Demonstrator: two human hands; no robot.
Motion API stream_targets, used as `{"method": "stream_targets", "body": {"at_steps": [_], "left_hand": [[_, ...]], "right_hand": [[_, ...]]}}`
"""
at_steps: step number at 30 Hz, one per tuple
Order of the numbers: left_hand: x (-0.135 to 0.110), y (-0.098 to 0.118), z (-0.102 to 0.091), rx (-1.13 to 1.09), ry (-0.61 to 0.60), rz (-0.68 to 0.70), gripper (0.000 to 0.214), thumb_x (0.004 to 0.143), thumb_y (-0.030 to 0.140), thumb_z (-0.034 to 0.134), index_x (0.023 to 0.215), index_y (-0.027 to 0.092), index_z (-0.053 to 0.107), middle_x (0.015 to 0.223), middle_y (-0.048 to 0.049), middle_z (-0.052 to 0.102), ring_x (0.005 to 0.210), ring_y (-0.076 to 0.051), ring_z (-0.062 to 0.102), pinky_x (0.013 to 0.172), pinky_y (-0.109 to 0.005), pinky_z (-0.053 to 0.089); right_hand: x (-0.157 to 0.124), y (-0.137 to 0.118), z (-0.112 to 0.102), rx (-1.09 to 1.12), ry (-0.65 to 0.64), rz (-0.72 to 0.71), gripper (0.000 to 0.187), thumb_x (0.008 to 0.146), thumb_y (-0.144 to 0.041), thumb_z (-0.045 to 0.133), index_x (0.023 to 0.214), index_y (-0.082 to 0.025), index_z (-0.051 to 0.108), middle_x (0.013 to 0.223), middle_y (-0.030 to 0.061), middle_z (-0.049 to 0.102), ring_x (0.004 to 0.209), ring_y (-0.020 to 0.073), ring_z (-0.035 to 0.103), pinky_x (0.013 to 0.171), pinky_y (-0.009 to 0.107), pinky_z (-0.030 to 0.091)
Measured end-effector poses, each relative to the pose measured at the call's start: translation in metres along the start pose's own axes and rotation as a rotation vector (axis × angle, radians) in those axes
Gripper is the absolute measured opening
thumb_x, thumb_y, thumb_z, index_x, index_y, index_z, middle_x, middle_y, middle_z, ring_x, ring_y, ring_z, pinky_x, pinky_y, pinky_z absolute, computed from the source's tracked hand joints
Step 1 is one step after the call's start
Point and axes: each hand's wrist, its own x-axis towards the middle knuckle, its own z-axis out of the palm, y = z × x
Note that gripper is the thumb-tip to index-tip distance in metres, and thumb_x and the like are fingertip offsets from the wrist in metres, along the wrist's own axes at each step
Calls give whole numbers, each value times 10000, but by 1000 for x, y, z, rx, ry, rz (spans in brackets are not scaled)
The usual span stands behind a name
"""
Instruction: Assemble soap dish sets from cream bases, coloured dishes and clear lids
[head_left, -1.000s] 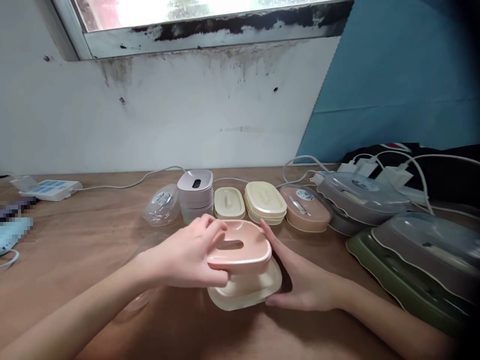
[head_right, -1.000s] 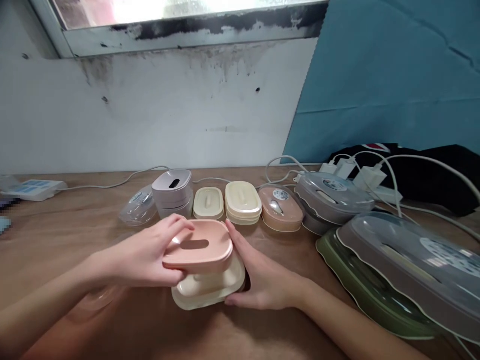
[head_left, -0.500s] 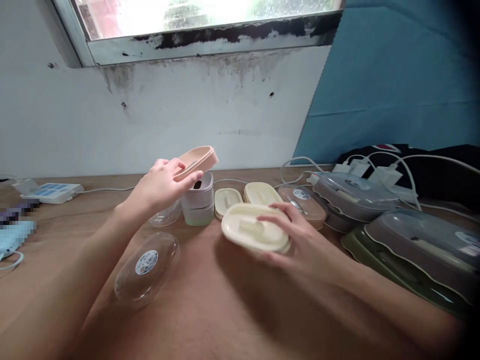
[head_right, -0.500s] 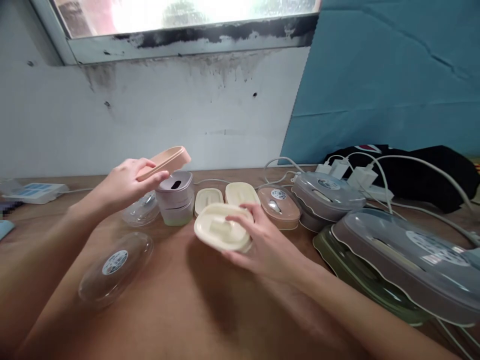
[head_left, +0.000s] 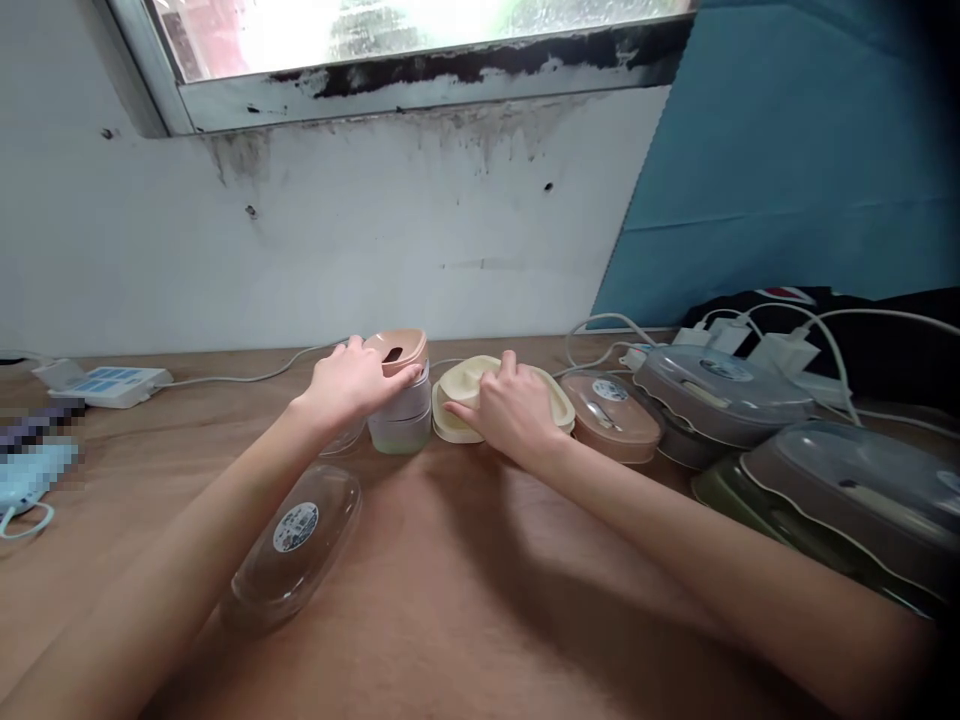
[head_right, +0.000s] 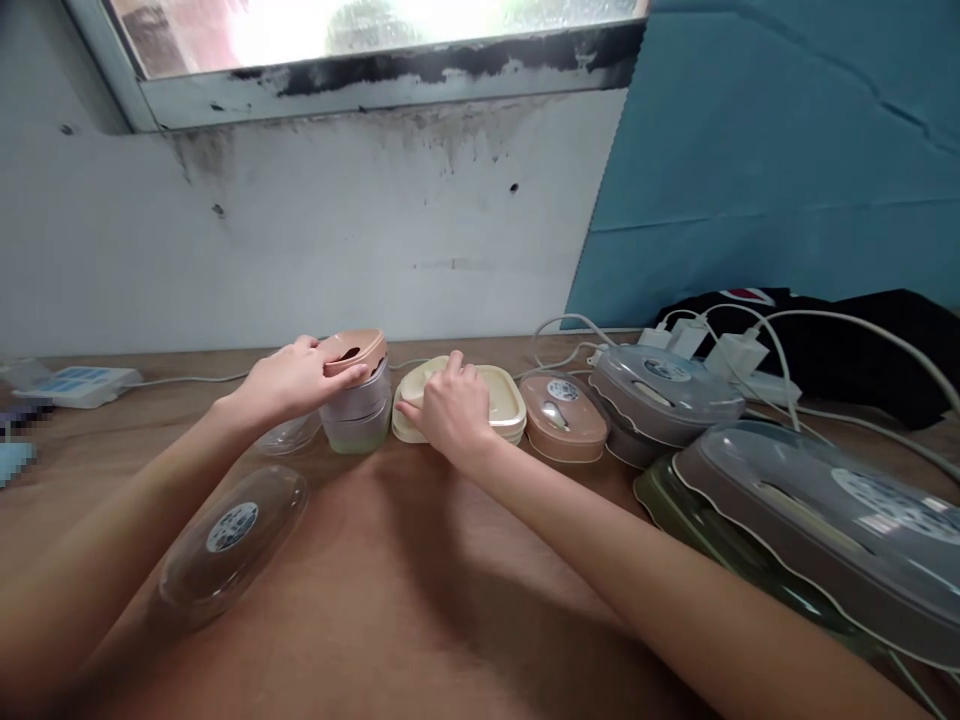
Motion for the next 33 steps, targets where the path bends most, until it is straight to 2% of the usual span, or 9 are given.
{"method": "stream_targets", "body": {"at_steps": [5,11,19,22,25,28,33], "left_hand": [[-4,-1,9,-2,55,36,647,863,653,262,1107,177,626,1161,-159,523,1048,-353,536,814,-444,477],[-5,-1,14,-16,104,65,605,855,640,336,1197,204,579,1232,-141,504,1110,-362,484,896,-475,426],[-7,-2,16,-37,128,109,500,883,570,371,1159,238,623,1327,-100,475,1169,-339,447,932,-445,406],[-6,-4,17,-43,122,116,493,885,569,370,1158,248,627,1322,-90,489,1166,-344,449,911,-449,422],[-6,-5,16,-47,119,122,494,884,570,374,1146,240,633,1315,-91,497,1148,-347,460,899,-458,431],[-6,-5,16,-51,119,126,495,884,571,373,1125,232,642,1299,-93,508,1125,-345,470,879,-457,444],[-6,-6,17,-55,121,135,492,883,576,369,1111,239,646,1275,-82,525,1116,-341,472,856,-449,459]], "right_hand": [[-8,-11,13,-36,-70,-44,680,867,-605,371,952,-5,679,989,257,579,901,336,556,751,405,405],[-11,-8,16,-55,-83,-103,568,853,-538,474,995,-22,664,1030,234,576,931,330,531,772,394,384],[-6,-9,19,-58,-73,-124,537,931,-472,337,1001,-54,667,1060,231,565,930,309,539,755,378,388],[-8,-6,26,-63,-96,-191,458,921,-429,397,1015,-58,651,1065,225,578,924,305,556,757,373,386],[-13,0,32,-73,-126,-278,318,909,-310,457,1011,-68,636,1022,198,615,930,302,574,780,369,376],[-17,8,31,-81,-148,-345,227,907,-189,442,997,-89,625,987,169,639,921,284,598,776,363,378],[-7,20,17,-94,-163,-355,181,917,-169,450,979,-106,608,1006,129,640,924,231,617,798,353,429]]}}
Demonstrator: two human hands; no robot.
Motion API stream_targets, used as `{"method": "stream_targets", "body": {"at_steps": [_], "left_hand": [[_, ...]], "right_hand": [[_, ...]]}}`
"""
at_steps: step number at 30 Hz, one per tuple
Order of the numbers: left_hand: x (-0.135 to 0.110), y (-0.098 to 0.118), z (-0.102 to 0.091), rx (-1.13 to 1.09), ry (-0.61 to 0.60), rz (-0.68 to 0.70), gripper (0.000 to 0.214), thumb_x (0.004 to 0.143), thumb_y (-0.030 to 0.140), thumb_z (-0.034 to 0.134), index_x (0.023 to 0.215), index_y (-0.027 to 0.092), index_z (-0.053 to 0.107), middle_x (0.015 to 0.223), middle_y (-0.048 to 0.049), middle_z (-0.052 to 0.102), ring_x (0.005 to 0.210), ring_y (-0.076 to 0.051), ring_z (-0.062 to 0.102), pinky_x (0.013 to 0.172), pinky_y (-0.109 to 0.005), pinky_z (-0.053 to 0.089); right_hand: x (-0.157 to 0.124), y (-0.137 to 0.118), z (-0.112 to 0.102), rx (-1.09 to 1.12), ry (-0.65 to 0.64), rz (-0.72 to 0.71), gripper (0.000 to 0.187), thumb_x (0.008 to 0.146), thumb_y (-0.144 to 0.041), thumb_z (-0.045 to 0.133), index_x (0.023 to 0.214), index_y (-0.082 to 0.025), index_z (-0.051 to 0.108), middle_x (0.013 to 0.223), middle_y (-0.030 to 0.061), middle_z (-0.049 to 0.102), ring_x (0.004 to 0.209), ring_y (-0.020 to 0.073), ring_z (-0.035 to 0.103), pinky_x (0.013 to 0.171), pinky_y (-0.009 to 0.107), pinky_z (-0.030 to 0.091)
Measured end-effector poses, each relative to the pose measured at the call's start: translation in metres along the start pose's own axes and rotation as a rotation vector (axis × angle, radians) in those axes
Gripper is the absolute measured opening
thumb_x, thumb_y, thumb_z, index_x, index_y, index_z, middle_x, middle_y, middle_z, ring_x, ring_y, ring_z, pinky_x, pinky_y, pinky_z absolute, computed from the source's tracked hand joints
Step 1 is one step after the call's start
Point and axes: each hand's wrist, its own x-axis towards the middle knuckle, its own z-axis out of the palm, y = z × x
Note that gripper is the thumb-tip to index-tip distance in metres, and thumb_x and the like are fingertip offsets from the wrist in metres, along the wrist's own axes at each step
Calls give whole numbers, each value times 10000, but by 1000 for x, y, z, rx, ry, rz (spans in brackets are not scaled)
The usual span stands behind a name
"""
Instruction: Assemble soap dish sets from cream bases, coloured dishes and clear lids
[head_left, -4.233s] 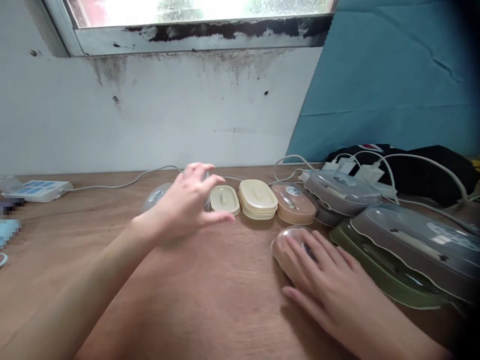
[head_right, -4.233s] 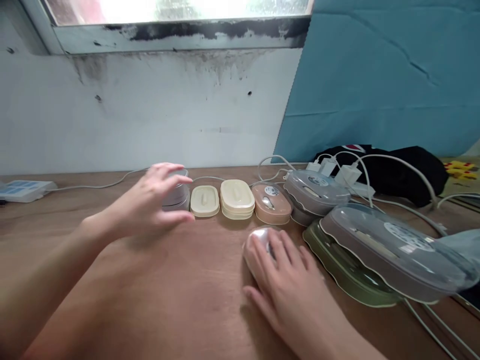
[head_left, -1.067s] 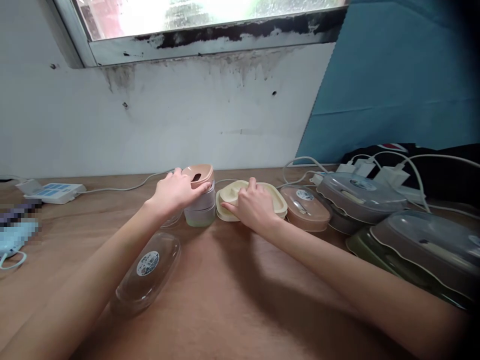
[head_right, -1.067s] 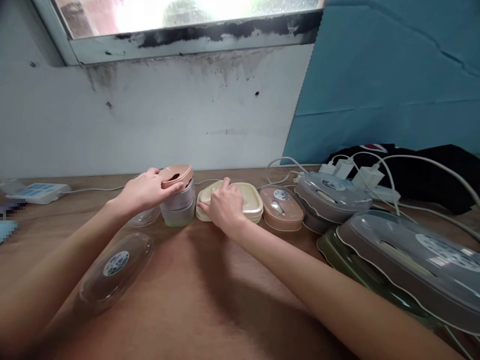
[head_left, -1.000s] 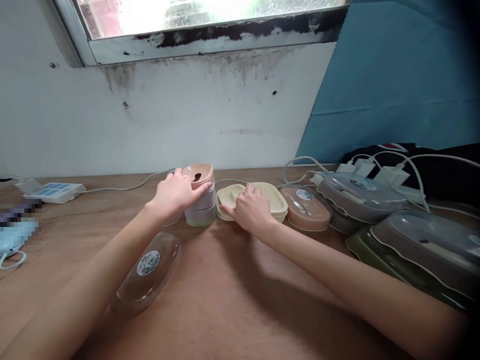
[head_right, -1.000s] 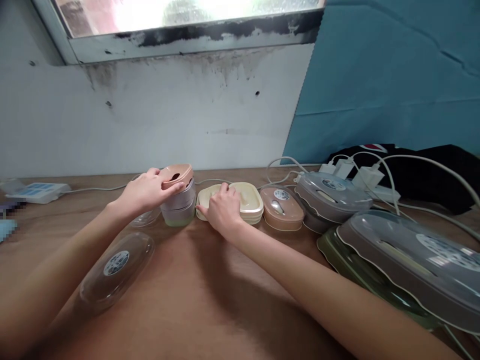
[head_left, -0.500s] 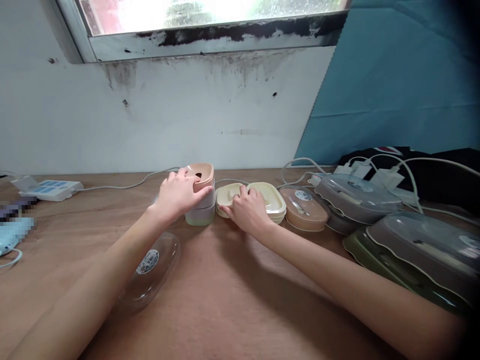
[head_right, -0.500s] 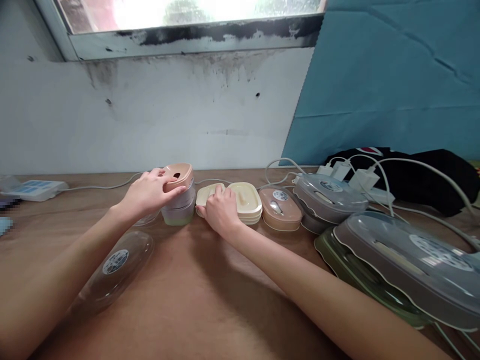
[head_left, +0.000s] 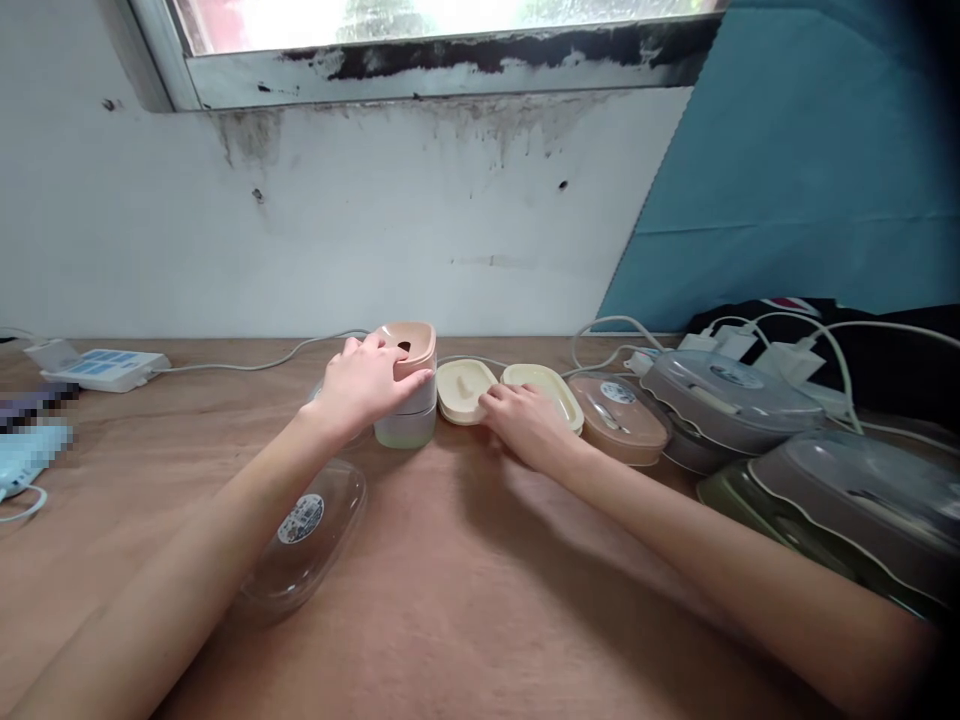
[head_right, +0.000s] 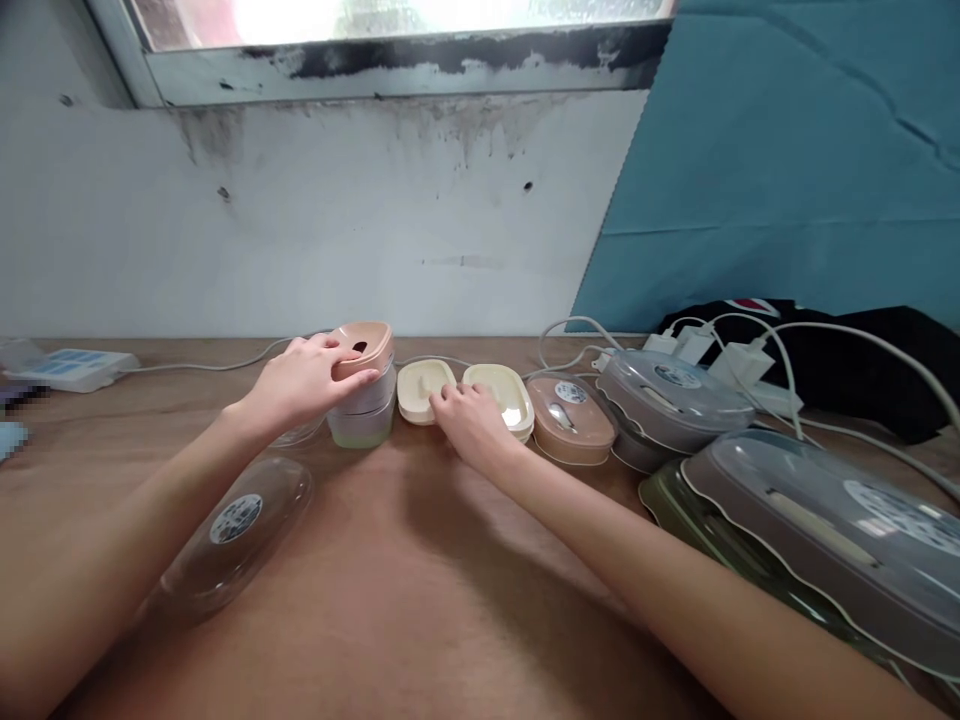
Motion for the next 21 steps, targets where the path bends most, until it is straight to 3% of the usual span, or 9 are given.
{"method": "stream_targets", "body": {"at_steps": [4,9,16,21], "left_hand": [[1,-1,1,11,2,-17,466,880,566,395,1111,249,647,1264,-72,536,1103,-338,482,838,-445,468],[3,-2,3,26,8,-16,456,884,566,398,1127,266,641,1262,-61,538,1106,-330,483,846,-438,464],[2,-3,3,21,5,-10,453,885,563,398,1123,266,644,1242,-70,542,1079,-333,492,834,-433,459],[2,-2,2,18,1,-13,445,889,549,403,1125,257,643,1253,-68,538,1098,-336,483,849,-431,453]], "right_hand": [[21,12,-3,-11,-53,39,231,911,-293,513,1071,-140,579,1071,68,616,923,180,609,808,387,497],[40,18,6,-2,-158,-17,277,899,-317,534,1129,-165,563,1135,76,594,949,185,604,804,393,514],[25,20,2,-14,-218,-121,256,902,-317,529,1099,-160,577,1102,69,609,924,176,610,800,387,514],[21,19,3,-43,-191,-140,246,898,-313,537,1073,-148,587,1075,66,620,921,176,613,806,391,510]]}}
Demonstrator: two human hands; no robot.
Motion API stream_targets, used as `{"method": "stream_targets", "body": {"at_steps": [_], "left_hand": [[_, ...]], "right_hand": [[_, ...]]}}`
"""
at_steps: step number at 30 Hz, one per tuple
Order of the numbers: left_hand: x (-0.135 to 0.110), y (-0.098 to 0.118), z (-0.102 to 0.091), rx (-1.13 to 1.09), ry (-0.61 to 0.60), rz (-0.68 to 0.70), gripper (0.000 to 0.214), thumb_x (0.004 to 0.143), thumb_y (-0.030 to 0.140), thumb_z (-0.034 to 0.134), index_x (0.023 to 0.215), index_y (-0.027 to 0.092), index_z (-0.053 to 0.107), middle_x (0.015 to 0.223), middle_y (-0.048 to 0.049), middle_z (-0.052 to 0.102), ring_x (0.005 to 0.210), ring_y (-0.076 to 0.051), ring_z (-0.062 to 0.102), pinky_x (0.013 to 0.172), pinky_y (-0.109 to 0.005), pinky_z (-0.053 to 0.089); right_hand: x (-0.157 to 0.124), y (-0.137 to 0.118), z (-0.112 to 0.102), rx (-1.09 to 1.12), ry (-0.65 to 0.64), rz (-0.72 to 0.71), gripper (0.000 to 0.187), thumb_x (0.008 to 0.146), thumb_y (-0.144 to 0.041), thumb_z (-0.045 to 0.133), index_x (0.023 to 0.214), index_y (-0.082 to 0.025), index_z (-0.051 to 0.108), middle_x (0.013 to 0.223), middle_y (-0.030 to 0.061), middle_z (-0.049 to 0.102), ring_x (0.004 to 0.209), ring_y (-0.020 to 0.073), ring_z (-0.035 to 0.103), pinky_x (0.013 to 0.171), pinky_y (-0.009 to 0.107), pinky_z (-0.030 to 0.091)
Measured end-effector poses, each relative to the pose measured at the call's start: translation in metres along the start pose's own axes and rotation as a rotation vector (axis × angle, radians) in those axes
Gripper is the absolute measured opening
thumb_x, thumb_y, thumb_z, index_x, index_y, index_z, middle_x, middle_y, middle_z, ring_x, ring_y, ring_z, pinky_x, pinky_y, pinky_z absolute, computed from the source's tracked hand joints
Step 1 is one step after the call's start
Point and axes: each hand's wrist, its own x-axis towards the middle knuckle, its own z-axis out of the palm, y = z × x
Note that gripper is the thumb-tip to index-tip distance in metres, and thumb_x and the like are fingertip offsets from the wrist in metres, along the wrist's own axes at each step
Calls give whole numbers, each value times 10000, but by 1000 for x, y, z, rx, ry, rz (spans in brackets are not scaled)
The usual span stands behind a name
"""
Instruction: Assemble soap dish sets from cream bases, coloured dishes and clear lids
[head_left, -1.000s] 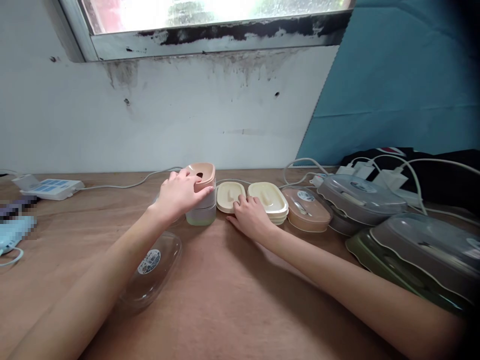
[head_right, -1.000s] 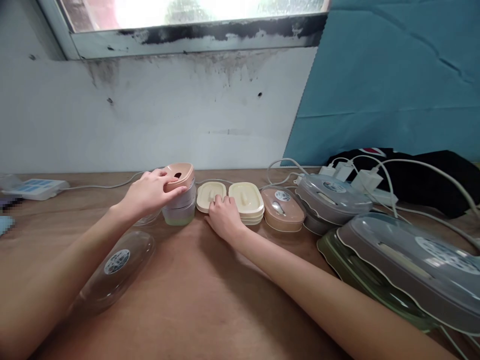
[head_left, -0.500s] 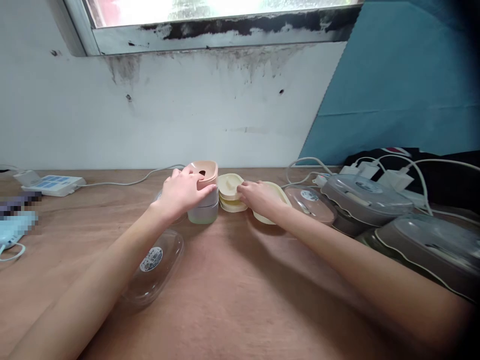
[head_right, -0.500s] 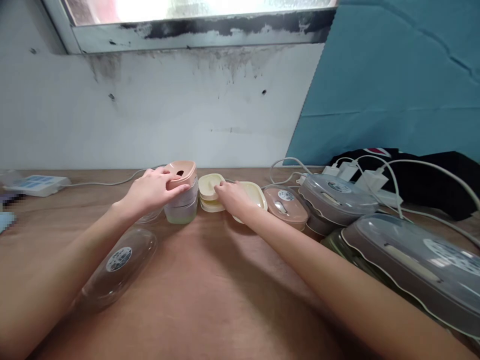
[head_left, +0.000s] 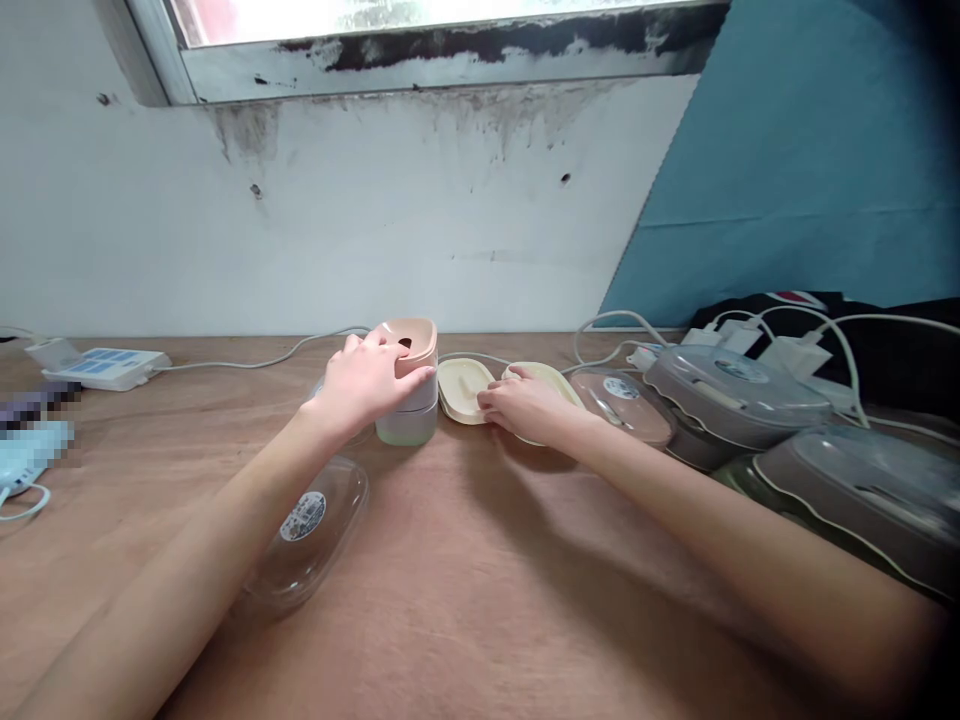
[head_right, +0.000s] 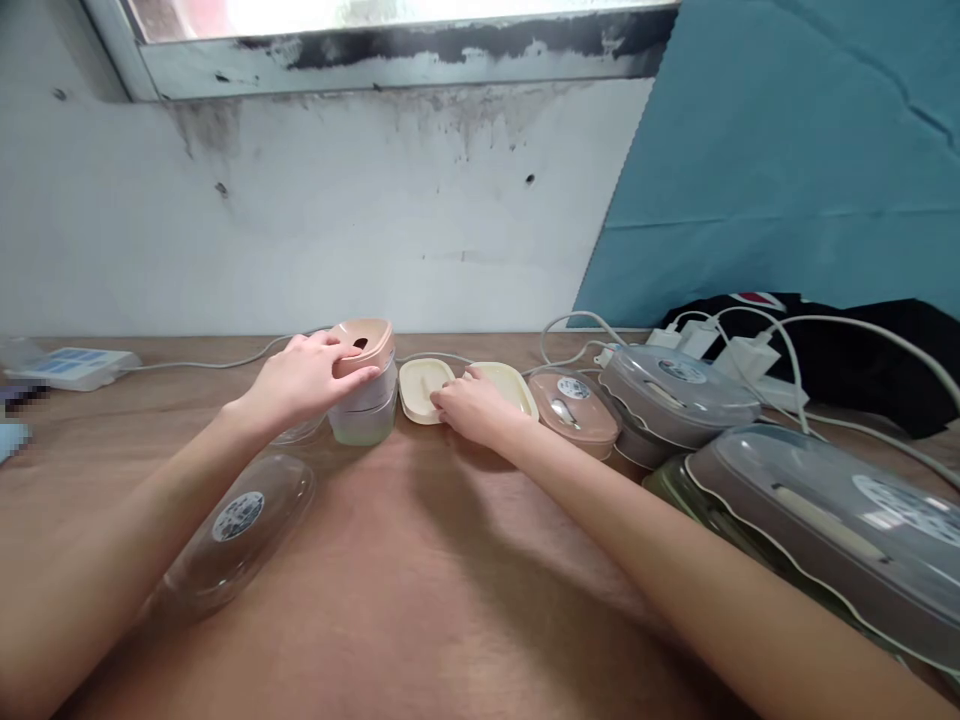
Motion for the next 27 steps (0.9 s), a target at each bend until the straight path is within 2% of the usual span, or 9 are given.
{"method": "stream_targets", "body": {"at_steps": [5,11,15,18,21,24,26,27], "left_hand": [[0,1,1,3,0,-7,454,886,557,402,1135,260,639,1266,-70,535,1102,-340,483,836,-435,459],[0,1,1,8,4,5,469,884,564,404,1152,249,625,1286,-77,516,1113,-334,481,874,-438,442],[0,1,1,13,14,14,488,876,577,412,1128,221,631,1302,-91,503,1118,-330,483,909,-442,423],[-1,1,1,19,35,20,498,877,579,414,1126,204,626,1295,-106,506,1143,-333,471,935,-456,408],[-3,4,-2,17,117,21,510,873,580,433,1142,184,610,1307,-153,480,1214,-350,415,946,-487,399],[-12,13,-8,0,271,67,487,873,542,473,1135,152,599,1341,-199,428,1277,-352,345,959,-498,391],[-22,21,-11,-9,343,190,450,865,490,514,1125,130,592,1338,-202,427,1268,-342,349,980,-487,378],[-28,25,-10,-16,338,283,437,857,464,536,1130,126,583,1328,-197,438,1254,-334,363,989,-478,373]], "right_hand": [[9,5,3,-31,60,48,216,900,-302,535,1030,-143,603,1039,57,635,943,183,611,850,418,487],[11,5,1,0,59,-14,217,903,-319,525,987,-140,615,1000,51,650,914,174,617,846,407,477],[3,2,0,35,77,-60,152,889,-195,503,868,-143,645,900,94,697,870,198,641,861,359,413],[-3,0,3,60,102,-82,171,867,-139,475,851,-138,645,897,122,704,869,222,648,875,356,375],[-11,-3,5,86,129,-116,183,859,-134,461,849,-134,644,897,123,702,868,226,644,915,378,345],[-26,-12,4,120,148,-167,173,846,-139,472,842,-143,645,875,100,702,869,218,640,970,396,307],[-41,-21,2,143,154,-201,163,836,-144,484,838,-152,646,860,83,700,866,211,637,997,402,287],[-50,-25,0,150,154,-216,157,830,-148,492,846,-158,648,867,76,699,872,208,635,1006,403,282]]}}
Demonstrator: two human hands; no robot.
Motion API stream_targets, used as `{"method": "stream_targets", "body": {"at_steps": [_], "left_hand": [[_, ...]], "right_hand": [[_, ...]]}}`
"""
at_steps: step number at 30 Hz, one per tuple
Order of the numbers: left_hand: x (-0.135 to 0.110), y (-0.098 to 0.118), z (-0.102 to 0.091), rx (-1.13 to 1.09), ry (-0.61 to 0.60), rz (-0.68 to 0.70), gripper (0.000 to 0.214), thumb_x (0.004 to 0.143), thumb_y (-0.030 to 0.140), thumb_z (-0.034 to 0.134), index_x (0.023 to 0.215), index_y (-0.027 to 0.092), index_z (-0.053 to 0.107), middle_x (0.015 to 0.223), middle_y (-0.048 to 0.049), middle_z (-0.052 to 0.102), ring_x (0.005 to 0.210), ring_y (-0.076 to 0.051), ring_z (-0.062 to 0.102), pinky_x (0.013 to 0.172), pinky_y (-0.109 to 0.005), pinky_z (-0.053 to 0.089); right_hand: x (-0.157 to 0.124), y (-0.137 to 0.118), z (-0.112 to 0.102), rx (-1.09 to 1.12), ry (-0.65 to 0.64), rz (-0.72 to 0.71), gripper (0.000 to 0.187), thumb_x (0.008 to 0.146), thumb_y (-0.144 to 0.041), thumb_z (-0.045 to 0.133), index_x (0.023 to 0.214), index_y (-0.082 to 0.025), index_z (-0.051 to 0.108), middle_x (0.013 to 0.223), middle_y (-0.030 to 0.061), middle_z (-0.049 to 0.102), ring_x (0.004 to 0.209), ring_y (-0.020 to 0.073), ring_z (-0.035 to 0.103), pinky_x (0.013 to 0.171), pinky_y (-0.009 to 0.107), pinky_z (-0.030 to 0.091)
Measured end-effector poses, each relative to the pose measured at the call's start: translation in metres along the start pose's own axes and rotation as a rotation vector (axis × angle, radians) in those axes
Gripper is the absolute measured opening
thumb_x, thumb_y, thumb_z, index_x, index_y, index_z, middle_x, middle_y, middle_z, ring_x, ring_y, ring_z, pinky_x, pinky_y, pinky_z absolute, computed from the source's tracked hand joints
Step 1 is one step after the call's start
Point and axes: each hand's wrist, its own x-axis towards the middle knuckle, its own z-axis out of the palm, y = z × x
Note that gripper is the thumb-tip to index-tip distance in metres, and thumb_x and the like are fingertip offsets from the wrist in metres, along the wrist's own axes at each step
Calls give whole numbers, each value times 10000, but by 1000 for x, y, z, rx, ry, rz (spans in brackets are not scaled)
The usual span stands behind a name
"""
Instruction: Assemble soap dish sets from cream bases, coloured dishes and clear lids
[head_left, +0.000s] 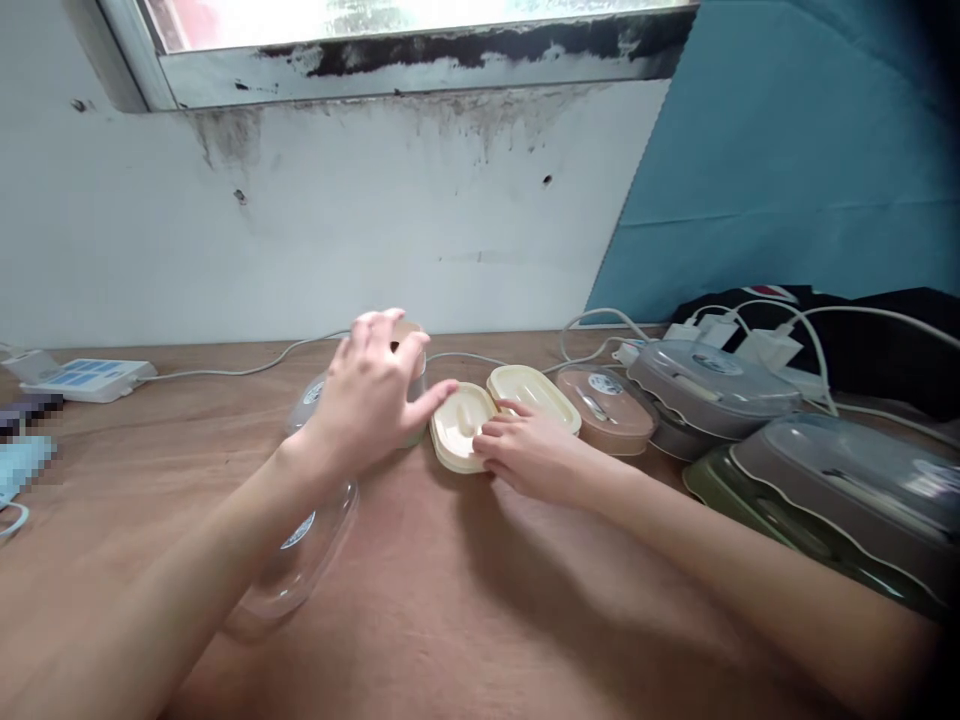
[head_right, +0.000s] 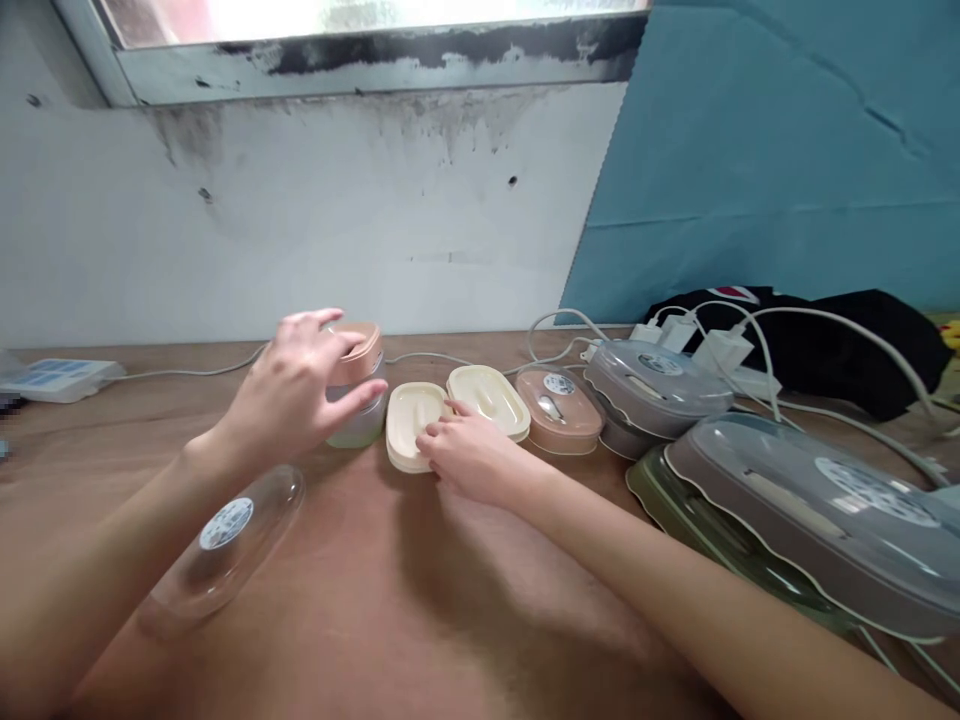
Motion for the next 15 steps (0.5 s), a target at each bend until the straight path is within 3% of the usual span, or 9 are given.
{"method": "stream_targets", "body": {"at_steps": [2,4,6,9,12,14,15], "left_hand": [[-11,12,4,-84,-113,190,496,811,463,595,1172,126,552,1319,-188,453,1233,-322,381,1007,-460,364],[-24,22,15,-209,-315,307,705,709,545,673,1248,127,493,1332,-194,446,1246,-333,373,1024,-450,355],[-38,28,30,-329,-480,328,899,596,596,736,1307,134,437,1356,-204,417,1294,-371,320,1059,-482,302],[-53,31,47,-453,-583,302,904,612,537,751,1364,182,397,1408,-205,348,1364,-426,157,1085,-583,159],[-63,32,50,-613,-663,248,896,597,496,774,1368,221,408,1495,-188,197,1384,-434,-33,1084,-617,72],[-68,35,45,-761,-663,75,969,570,499,789,1394,234,353,1532,-162,88,1384,-411,-102,1088,-615,74],[-69,37,42,-848,-643,-58,1000,573,493,788,1412,238,307,1538,-152,66,1392,-396,-84,1092,-606,99]], "right_hand": [[-16,-13,-5,37,5,-37,158,819,-159,506,880,-170,651,904,69,697,910,208,625,1016,404,282],[-32,-21,-9,144,39,-94,165,829,-176,506,904,-192,652,938,51,698,956,198,611,1031,397,284],[-47,-23,-12,286,100,-141,165,865,-218,496,910,-216,654,946,31,698,972,181,604,1035,383,302],[-66,-19,-10,413,180,-66,250,868,-321,527,1079,-231,624,1108,73,649,1081,209,563,1015,396,365],[-80,-17,4,505,125,144,787,725,-432,677,1398,-186,352,1435,174,374,1302,312,379,1017,463,389],[-86,-22,17,571,39,234,1065,653,-491,721,1476,-162,131,1514,199,204,1373,352,238,1053,521,335],[-88,-26,23,598,13,257,1113,658,-510,710,1484,-162,50,1526,198,166,1389,352,186,1075,549,285]]}}
